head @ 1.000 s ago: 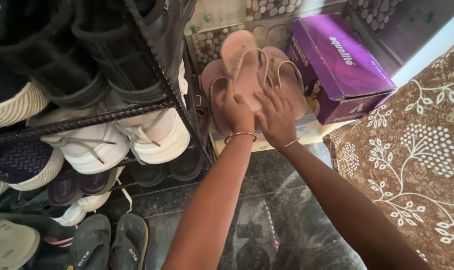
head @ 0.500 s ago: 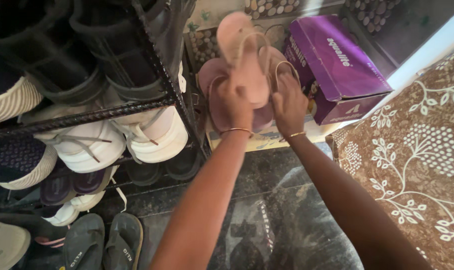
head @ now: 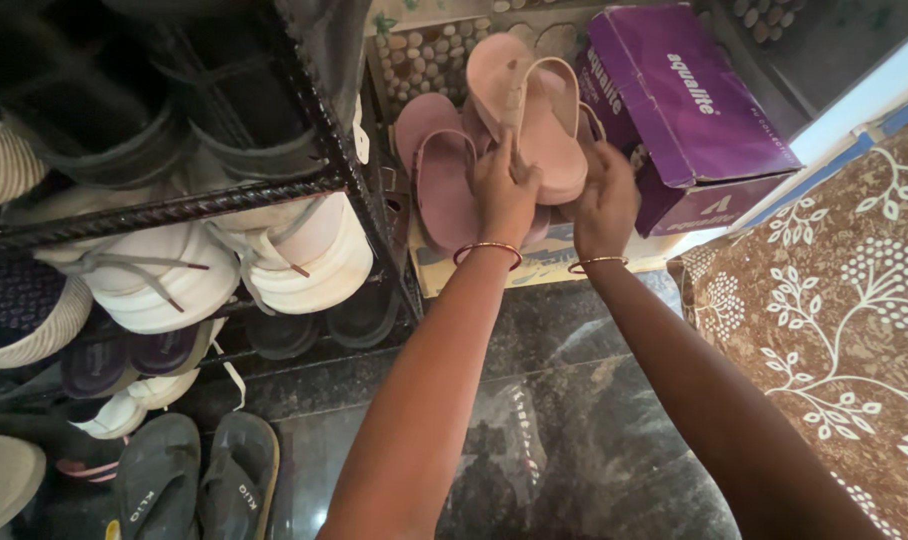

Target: The person wipes several pairs of slippers and flip-flops with a yellow cloth, then places them on a shoe rack. The person handles pink, green, and gray footwear, cleaning each pair before arranging them on the rack.

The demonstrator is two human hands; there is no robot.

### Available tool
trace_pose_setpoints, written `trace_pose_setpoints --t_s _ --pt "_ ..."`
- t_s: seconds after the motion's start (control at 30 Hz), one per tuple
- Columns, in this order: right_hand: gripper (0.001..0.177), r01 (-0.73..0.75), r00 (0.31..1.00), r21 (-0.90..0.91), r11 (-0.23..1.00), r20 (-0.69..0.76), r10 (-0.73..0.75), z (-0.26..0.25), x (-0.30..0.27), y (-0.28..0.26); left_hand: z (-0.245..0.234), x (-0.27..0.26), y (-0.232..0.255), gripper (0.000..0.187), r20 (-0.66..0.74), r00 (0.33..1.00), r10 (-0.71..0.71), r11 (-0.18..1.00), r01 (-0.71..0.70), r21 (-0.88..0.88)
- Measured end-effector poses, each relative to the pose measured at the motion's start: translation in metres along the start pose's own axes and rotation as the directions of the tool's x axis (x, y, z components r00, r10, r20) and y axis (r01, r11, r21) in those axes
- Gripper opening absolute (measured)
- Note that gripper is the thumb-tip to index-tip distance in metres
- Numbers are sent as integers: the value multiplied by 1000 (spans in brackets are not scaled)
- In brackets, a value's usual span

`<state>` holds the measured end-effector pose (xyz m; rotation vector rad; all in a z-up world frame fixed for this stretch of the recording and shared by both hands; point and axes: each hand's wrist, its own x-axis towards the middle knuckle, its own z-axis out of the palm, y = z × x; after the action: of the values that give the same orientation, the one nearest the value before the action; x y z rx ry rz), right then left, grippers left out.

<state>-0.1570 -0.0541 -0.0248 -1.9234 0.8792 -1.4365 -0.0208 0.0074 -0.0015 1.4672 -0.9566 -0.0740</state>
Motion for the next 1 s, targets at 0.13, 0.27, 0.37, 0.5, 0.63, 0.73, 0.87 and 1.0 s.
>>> trace_pose_setpoints --t_s 0.13,0.27,0.37,0.5,0.63,0.73,0.87,1.0 --pt "54 314 949 -103 944 57 -310 3 -3 -43 -21 -10 4 39 -87 996 28 999 -29 -15" --pt "69 466 836 -217 858 427 -345 7 -9 -74 -57 -36 7 41 -139 990 -5 980 33 197" --pt "70 505 811 -290 813 482 -332 9 3 -85 -73 -37 10 38 -135 991 -15 968 48 246" --pt "53 543 812 -218 811 382 -442 9 14 -94 -80 -33 15 39 -40 995 -92 947 100 305" --pt "43 467 881 -136 874 148 -449 11 14 -112 -77 -30 20 43 -151 975 -163 916 206 343" --pt "38 439 899 -99 893 49 -436 18 3 -133 -76 -33 16 47 -243 940 -241 842 327 429" --pt "33 534 846 -108 839 92 -526 34 -23 -160 -81 -39 -3 47 -285 862 -418 906 418 -65" --pt "29 497 863 -157 853 187 -469 43 -32 -163 -80 -39 -22 50 -235 870 -433 828 282 -484"
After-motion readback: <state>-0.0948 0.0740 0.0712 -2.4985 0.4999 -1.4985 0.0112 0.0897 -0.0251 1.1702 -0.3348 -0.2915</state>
